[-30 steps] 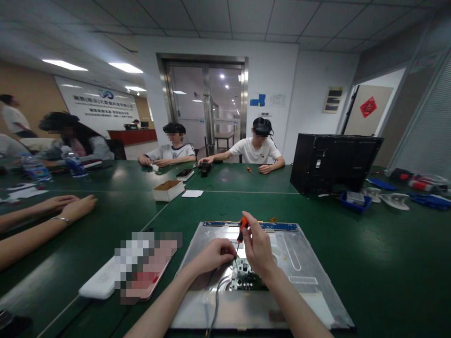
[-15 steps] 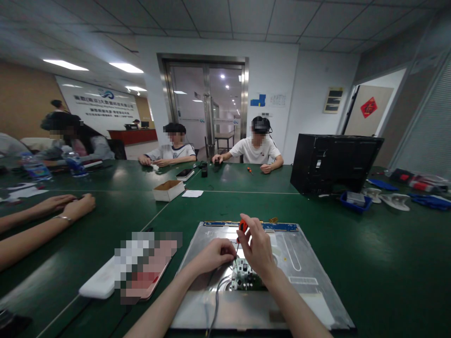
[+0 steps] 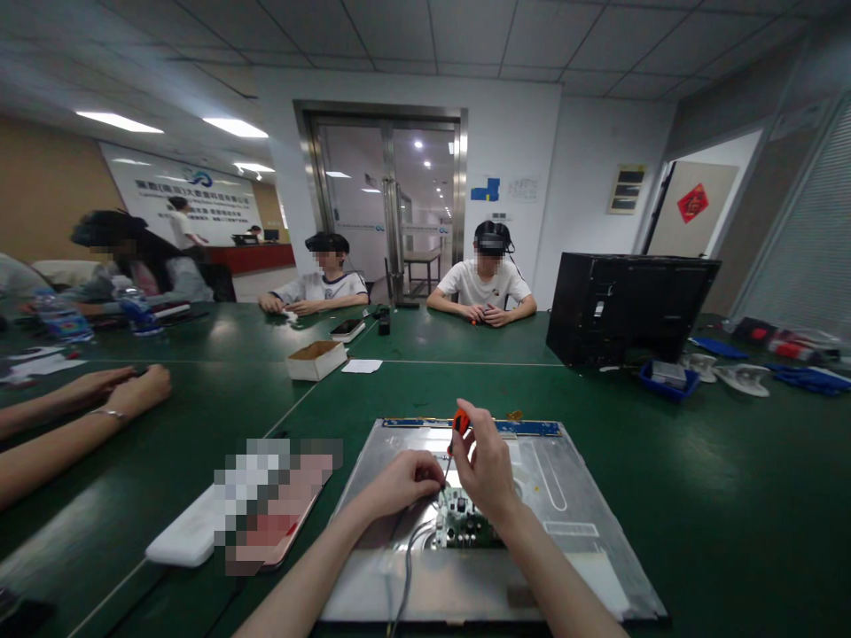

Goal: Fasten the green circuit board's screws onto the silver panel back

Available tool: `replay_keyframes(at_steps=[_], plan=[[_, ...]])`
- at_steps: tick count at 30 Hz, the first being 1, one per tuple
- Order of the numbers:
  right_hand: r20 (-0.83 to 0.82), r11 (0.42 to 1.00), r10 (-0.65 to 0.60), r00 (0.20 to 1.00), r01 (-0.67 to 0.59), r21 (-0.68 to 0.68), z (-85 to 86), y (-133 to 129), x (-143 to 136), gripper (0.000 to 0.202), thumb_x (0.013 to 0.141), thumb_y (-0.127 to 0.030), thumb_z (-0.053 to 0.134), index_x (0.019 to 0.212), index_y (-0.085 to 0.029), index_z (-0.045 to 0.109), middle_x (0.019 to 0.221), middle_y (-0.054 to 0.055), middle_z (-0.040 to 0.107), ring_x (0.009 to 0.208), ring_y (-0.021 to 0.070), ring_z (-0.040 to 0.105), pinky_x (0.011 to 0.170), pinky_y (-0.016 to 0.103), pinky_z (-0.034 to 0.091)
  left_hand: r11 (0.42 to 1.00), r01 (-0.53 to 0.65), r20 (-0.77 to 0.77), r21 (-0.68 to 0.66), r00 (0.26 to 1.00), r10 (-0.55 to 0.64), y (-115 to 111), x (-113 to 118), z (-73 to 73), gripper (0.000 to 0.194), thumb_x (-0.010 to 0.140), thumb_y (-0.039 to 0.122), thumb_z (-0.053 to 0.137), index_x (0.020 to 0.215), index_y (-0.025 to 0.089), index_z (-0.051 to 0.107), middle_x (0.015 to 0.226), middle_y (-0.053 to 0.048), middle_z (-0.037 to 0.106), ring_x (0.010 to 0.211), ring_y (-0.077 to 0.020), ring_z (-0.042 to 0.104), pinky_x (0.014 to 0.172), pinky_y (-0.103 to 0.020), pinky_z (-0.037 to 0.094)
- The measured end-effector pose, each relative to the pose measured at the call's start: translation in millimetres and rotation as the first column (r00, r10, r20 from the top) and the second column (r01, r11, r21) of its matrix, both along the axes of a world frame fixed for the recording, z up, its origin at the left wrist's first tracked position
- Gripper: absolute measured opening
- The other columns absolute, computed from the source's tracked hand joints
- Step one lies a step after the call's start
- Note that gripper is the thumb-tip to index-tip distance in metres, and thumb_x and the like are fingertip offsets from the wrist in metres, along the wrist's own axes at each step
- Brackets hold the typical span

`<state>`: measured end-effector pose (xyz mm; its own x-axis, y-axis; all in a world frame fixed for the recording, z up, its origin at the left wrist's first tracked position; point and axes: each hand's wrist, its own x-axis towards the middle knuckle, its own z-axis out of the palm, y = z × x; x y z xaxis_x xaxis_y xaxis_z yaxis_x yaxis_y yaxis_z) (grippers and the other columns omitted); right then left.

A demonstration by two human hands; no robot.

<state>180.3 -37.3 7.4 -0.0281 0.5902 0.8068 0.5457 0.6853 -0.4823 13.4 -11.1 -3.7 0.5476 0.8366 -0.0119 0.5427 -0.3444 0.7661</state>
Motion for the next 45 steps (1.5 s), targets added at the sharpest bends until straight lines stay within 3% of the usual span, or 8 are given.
replay_keyframes(at_steps=[9,16,19,21,24,32,38,45], plan=[[-0.039,0.998,-0.062,0.997,0.061,-0.035,12.3,-2.6,0.3,0.022,0.088,-0.030,0.051,0.107,-0.018,0.052,0.076,0.000,0.060,0.055,0.0112,0.054,0.053,0.023,0.042,1.000,0.003,0.013,-0.028,1.000,-0.002,0.6,0.6,-0.7,0.012,0.069,0.019,0.055,0.074,0.016,0.065,0.071,0.000,0.063,0.071,-0.0160,0.056,0.065,-0.024,0.043],[0.416,0.954,-0.160,0.895,0.248,-0.167,56.4,2.1,1.2,0.009,0.080,-0.031,0.058,0.082,-0.022,0.060,0.067,0.000,0.064,0.059,0.0158,0.059,0.055,0.024,0.035,0.999,0.004,0.018,-0.035,1.000,-0.003,-0.3,0.8,-0.9,0.012,0.068,0.019,0.054,0.072,0.015,0.065,0.068,0.000,0.062,0.069,-0.0156,0.054,0.062,-0.023,0.042],[0.528,0.934,-0.182,0.829,0.313,-0.170,71.2,1.0,-3.5,0.029,0.081,-0.046,0.059,0.067,-0.022,0.060,0.059,0.004,0.063,0.058,0.0198,0.060,0.054,0.027,0.034,1.000,-0.005,-0.012,-0.028,1.000,0.005,-0.3,0.2,-2.0,0.013,0.069,0.019,0.054,0.073,0.016,0.066,0.069,0.000,0.063,0.070,-0.0158,0.055,0.062,-0.023,0.042],[0.606,0.917,-0.188,0.773,0.359,-0.175,77.0,-1.8,-8.6,0.033,0.084,-0.050,0.057,0.069,-0.021,0.062,0.061,0.007,0.065,0.058,0.0210,0.062,0.053,0.027,0.034,1.000,-0.002,-0.007,-0.031,1.000,0.002,0.6,-0.3,-4.7,0.013,0.069,0.019,0.055,0.074,0.015,0.066,0.071,0.000,0.064,0.071,-0.0161,0.055,0.063,-0.023,0.042],[0.678,0.918,-0.152,0.720,0.356,-0.172,81.7,-7.3,-15.9,0.019,0.082,-0.039,0.061,0.076,-0.021,0.064,0.066,0.007,0.068,0.059,0.0211,0.063,0.051,0.027,0.033,0.999,-0.003,0.024,-0.048,1.000,0.004,2.6,-0.9,-10.2,0.013,0.069,0.019,0.056,0.076,0.014,0.066,0.075,-0.002,0.066,0.073,-0.0170,0.057,0.066,-0.024,0.043],[0.724,0.947,-0.065,0.687,0.270,-0.172,89.2,-10.8,-11.1,0.009,0.072,-0.031,0.065,0.075,-0.023,0.065,0.065,0.005,0.068,0.058,0.0219,0.063,0.048,0.027,0.030,0.998,-0.010,0.080,-0.068,0.997,0.016,4.2,-1.7,-12.2,0.013,0.067,0.017,0.058,0.078,0.014,0.064,0.077,-0.002,0.065,0.073,-0.0179,0.057,0.067,-0.026,0.044],[0.731,0.923,-0.058,0.680,0.316,-0.221,93.1,-6.4,-8.2,0.025,0.082,-0.046,0.057,0.079,-0.023,0.067,0.071,0.008,0.070,0.065,0.0245,0.064,0.052,0.029,0.034,0.998,0.027,0.063,-0.058,0.998,-0.023,1.4,-0.4,-5.1,0.009,0.066,0.016,0.057,0.071,0.015,0.064,0.072,0.000,0.062,0.067,-0.0149,0.055,0.064,-0.024,0.042],[0.738,0.904,0.038,0.674,0.292,-0.313,97.0,-1.3,0.7,0.013,0.077,-0.030,0.061,0.086,-0.024,0.067,0.078,0.006,0.071,0.070,0.0222,0.065,0.056,0.027,0.035,0.998,-0.012,0.048,-0.055,0.999,0.015,-2.9,1.7,0.0,0.010,0.066,0.014,0.057,0.072,0.015,0.065,0.069,0.001,0.061,0.065,-0.0139,0.054,0.064,-0.023,0.041]])
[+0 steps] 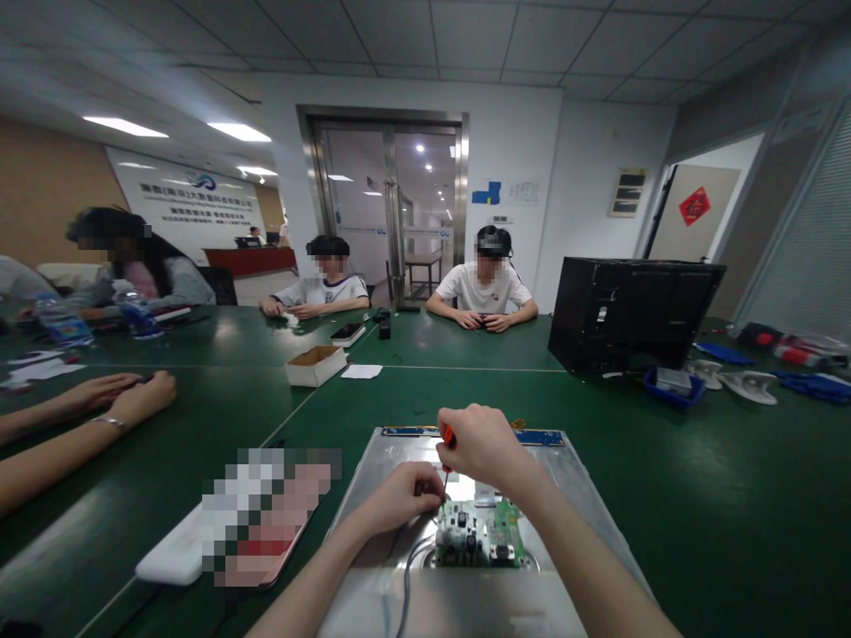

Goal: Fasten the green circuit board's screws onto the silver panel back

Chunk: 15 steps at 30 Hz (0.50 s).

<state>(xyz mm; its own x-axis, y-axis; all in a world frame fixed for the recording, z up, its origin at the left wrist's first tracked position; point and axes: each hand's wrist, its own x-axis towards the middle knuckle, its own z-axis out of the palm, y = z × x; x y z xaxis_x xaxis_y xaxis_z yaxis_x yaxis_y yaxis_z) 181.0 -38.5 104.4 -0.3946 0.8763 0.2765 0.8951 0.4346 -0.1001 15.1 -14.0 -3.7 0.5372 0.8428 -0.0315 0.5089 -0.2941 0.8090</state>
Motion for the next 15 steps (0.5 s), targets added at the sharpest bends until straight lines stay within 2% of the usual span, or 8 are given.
replay_keyframes(at_steps=[3,6,8,12,15], plan=[[0.008,0.996,0.070,0.998,-0.069,-0.048,4.6,-2.5,5.7,0.014,0.072,-0.027,0.062,0.086,-0.026,0.066,0.080,0.002,0.072,0.073,0.0203,0.065,0.056,0.026,0.034,1.000,-0.008,0.018,-0.007,1.000,0.008,-0.5,0.3,-1.2,0.013,0.065,0.013,0.055,0.071,0.015,0.066,0.067,0.002,0.061,0.065,-0.0137,0.053,0.063,-0.023,0.041],[0.013,0.993,0.088,0.996,-0.087,-0.077,7.8,-5.0,8.3,0.016,0.073,-0.027,0.062,0.088,-0.026,0.067,0.082,0.001,0.072,0.075,0.0197,0.065,0.057,0.025,0.035,1.000,-0.014,0.029,-0.014,0.999,0.014,-1.3,0.6,-0.6,0.014,0.064,0.013,0.055,0.071,0.015,0.066,0.067,0.002,0.061,0.064,-0.0137,0.054,0.063,-0.023,0.041],[0.018,0.993,0.076,0.997,-0.074,-0.087,8.9,-6.0,7.8,0.016,0.077,-0.035,0.062,0.089,-0.026,0.068,0.082,0.002,0.073,0.077,0.0207,0.066,0.058,0.026,0.037,1.000,-0.011,0.018,-0.012,1.000,0.011,-2.0,0.9,1.3,0.012,0.065,0.013,0.055,0.070,0.015,0.066,0.069,0.001,0.063,0.066,-0.0144,0.055,0.064,-0.023,0.042],[0.078,0.998,0.012,0.997,-0.007,-0.066,9.6,-8.3,2.7,0.037,0.083,-0.057,0.054,0.084,-0.024,0.071,0.081,0.006,0.072,0.080,0.0239,0.067,0.059,0.028,0.040,1.000,-0.002,-0.016,-0.005,1.000,0.002,-2.4,1.1,4.3,0.011,0.067,0.014,0.056,0.070,0.015,0.066,0.071,0.000,0.063,0.069,-0.0154,0.056,0.065,-0.024,0.041],[0.125,0.999,-0.007,0.992,0.014,-0.050,9.2,-10.4,-3.0,0.037,0.090,-0.048,0.048,0.078,-0.022,0.070,0.079,0.008,0.072,0.077,0.0239,0.068,0.059,0.028,0.040,1.000,-0.004,-0.028,0.004,1.000,0.004,-0.4,0.4,2.1,0.010,0.066,0.014,0.057,0.070,0.014,0.066,0.069,0.001,0.061,0.066,-0.0140,0.053,0.064,-0.023,0.040]])
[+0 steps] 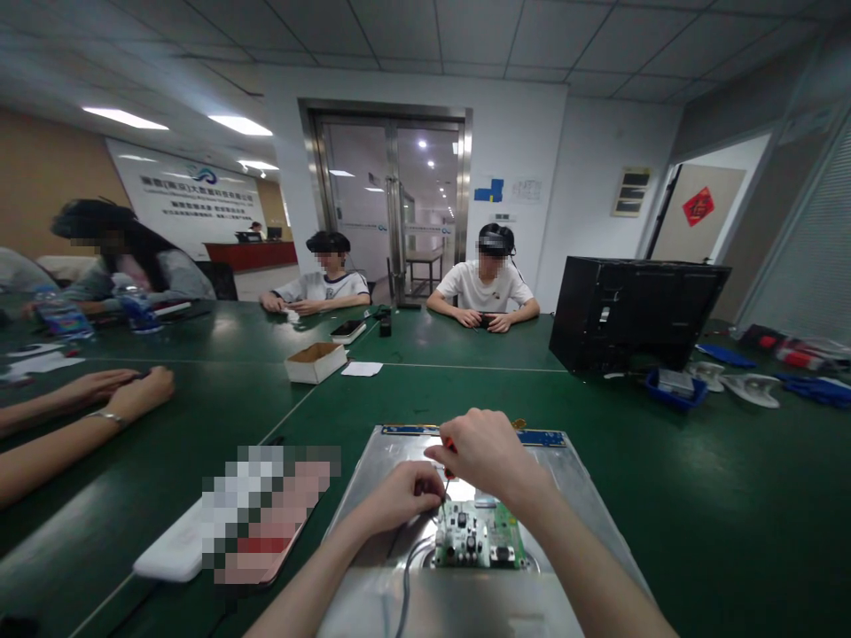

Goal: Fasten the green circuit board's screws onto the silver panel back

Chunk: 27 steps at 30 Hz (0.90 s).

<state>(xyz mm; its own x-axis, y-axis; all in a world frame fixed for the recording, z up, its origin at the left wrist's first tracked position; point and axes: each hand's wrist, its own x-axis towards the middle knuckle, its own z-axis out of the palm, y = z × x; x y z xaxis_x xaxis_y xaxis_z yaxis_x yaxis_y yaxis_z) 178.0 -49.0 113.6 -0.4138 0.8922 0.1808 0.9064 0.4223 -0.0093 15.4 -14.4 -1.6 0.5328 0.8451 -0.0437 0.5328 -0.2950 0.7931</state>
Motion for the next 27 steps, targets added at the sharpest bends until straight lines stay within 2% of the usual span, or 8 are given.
replay_keyframes(at_steps=[4,8,13,15,17,21,24,27], plan=[[0.009,1.000,0.015,1.000,-0.015,0.005,-0.9,-1.3,-4.2,0.022,0.088,-0.032,0.049,0.089,-0.021,0.068,0.085,0.008,0.072,0.079,0.0238,0.067,0.060,0.029,0.040,0.999,0.030,0.022,0.025,0.999,-0.030,3.8,-1.9,-6.8,0.009,0.066,0.012,0.056,0.067,0.014,0.064,0.067,0.002,0.059,0.066,-0.0135,0.052,0.062,-0.022,0.040],[0.004,0.998,0.059,0.998,-0.059,-0.017,1.0,-2.5,1.7,0.020,0.083,-0.029,0.053,0.099,-0.022,0.062,0.087,0.006,0.072,0.078,0.0222,0.066,0.059,0.027,0.037,0.998,0.040,0.018,0.039,0.999,-0.041,5.4,-2.2,-9.8,0.010,0.065,0.011,0.055,0.069,0.014,0.064,0.067,0.002,0.059,0.066,-0.0135,0.052,0.062,-0.022,0.040],[-0.004,0.986,0.157,0.988,-0.157,-0.059,4.2,-3.9,11.4,0.019,0.080,-0.024,0.055,0.098,-0.025,0.060,0.087,0.002,0.072,0.078,0.0194,0.065,0.056,0.026,0.032,0.998,0.032,0.024,0.062,0.999,-0.034,3.5,0.0,-7.2,0.013,0.063,0.010,0.056,0.072,0.014,0.065,0.068,0.002,0.061,0.067,-0.0141,0.053,0.063,-0.023,0.040],[-0.023,0.981,0.186,0.982,-0.187,-0.057,4.1,-3.4,11.6,0.019,0.082,-0.026,0.055,0.100,-0.025,0.060,0.088,0.001,0.072,0.078,0.0198,0.066,0.055,0.026,0.031,0.998,0.031,0.034,0.057,0.999,-0.033,2.2,0.8,-6.2,0.016,0.063,0.009,0.055,0.073,0.014,0.065,0.069,0.001,0.062,0.066,-0.0141,0.054,0.063,-0.023,0.041],[-0.035,0.980,0.191,0.981,-0.192,-0.046,3.2,-2.7,10.0,0.020,0.085,-0.035,0.055,0.101,-0.026,0.061,0.086,0.001,0.073,0.078,0.0207,0.066,0.054,0.026,0.032,0.999,0.027,0.043,0.043,0.999,-0.029,0.8,1.4,-5.3,0.018,0.062,0.007,0.054,0.074,0.014,0.065,0.069,0.001,0.063,0.065,-0.0139,0.054,0.063,-0.023,0.041],[-0.011,0.989,0.150,0.989,-0.150,-0.003,1.4,-1.4,6.0,0.031,0.089,-0.051,0.049,0.090,-0.024,0.066,0.082,0.004,0.073,0.075,0.0217,0.067,0.055,0.026,0.034,0.999,0.012,0.022,0.041,1.000,-0.013,-0.7,1.7,-3.9,0.020,0.064,0.007,0.051,0.075,0.015,0.066,0.072,0.001,0.064,0.068,-0.0150,0.057,0.063,-0.023,0.042],[0.010,0.991,0.134,0.991,-0.134,-0.005,0.9,0.2,5.1,0.032,0.092,-0.046,0.046,0.083,-0.023,0.066,0.080,0.004,0.072,0.073,0.0211,0.067,0.056,0.026,0.034,0.998,0.008,-0.003,0.057,1.000,-0.008,0.1,1.4,-4.8,0.021,0.063,0.006,0.049,0.071,0.015,0.067,0.073,0.000,0.065,0.070,-0.0155,0.058,0.064,-0.023,0.042],[0.012,0.993,0.116,0.993,-0.116,-0.021,0.9,2.9,6.0,0.023,0.091,-0.035,0.047,0.088,-0.024,0.066,0.081,0.005,0.072,0.075,0.0212,0.066,0.058,0.026,0.035,0.998,0.019,0.009,0.066,1.000,-0.019,2.0,1.0,-7.9,0.026,0.060,0.004,0.046,0.071,0.014,0.068,0.070,0.000,0.064,0.068,-0.0146,0.057,0.065,-0.023,0.042]])
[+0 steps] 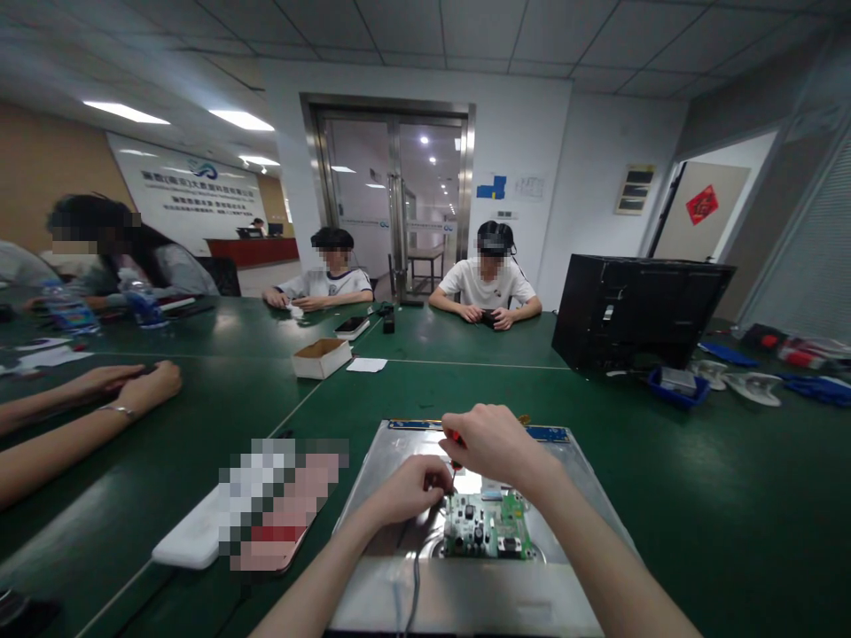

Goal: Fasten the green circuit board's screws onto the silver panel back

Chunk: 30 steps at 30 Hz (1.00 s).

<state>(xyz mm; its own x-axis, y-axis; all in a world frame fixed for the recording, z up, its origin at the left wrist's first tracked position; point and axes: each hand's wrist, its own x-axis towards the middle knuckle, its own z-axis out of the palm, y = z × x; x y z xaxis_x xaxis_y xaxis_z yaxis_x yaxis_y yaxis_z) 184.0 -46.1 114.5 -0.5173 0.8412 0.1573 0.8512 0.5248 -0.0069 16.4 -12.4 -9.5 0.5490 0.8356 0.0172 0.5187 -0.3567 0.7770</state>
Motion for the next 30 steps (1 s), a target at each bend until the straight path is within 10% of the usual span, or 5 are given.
replay_keyframes(at_steps=[9,15,24,30], plan=[[-0.015,0.998,0.054,0.998,-0.054,-0.025,0.9,-2.0,3.6,0.026,0.083,-0.031,0.056,0.108,-0.025,0.057,0.089,0.002,0.072,0.081,0.0207,0.066,0.058,0.026,0.034,0.999,0.012,0.002,0.039,1.000,-0.012,2.1,0.5,-5.5,0.031,0.059,0.003,0.043,0.074,0.014,0.067,0.071,0.000,0.064,0.069,-0.0144,0.056,0.063,-0.022,0.041],[0.037,0.998,-0.049,0.998,0.048,0.035,1.8,0.6,0.6,0.035,0.090,-0.055,0.048,0.092,-0.024,0.063,0.083,0.006,0.072,0.078,0.0238,0.068,0.058,0.027,0.036,0.999,0.021,-0.006,0.043,1.000,-0.021,-1.4,1.9,0.1,0.025,0.063,0.005,0.045,0.074,0.014,0.066,0.071,0.000,0.063,0.069,-0.0146,0.056,0.063,-0.022,0.041],[-0.032,0.999,0.049,0.998,-0.049,0.005,0.6,-2.2,1.9,0.026,0.079,-0.025,0.058,0.105,-0.023,0.057,0.090,0.002,0.072,0.080,0.0211,0.067,0.056,0.026,0.034,1.000,0.015,0.011,0.011,1.000,-0.015,-0.9,-0.2,-3.5,0.029,0.059,0.003,0.041,0.074,0.014,0.063,0.074,-0.001,0.063,0.071,-0.0155,0.055,0.065,-0.023,0.041],[0.000,0.999,-0.052,0.999,0.052,0.005,1.0,-3.8,-2.9,0.034,0.088,-0.054,0.050,0.092,-0.024,0.065,0.085,0.007,0.072,0.079,0.0239,0.068,0.058,0.028,0.037,1.000,-0.031,0.005,0.006,1.000,0.031,-6.2,1.2,1.8,0.026,0.063,0.003,0.043,0.075,0.014,0.063,0.072,0.000,0.061,0.066,-0.0138,0.054,0.059,-0.022,0.039]])
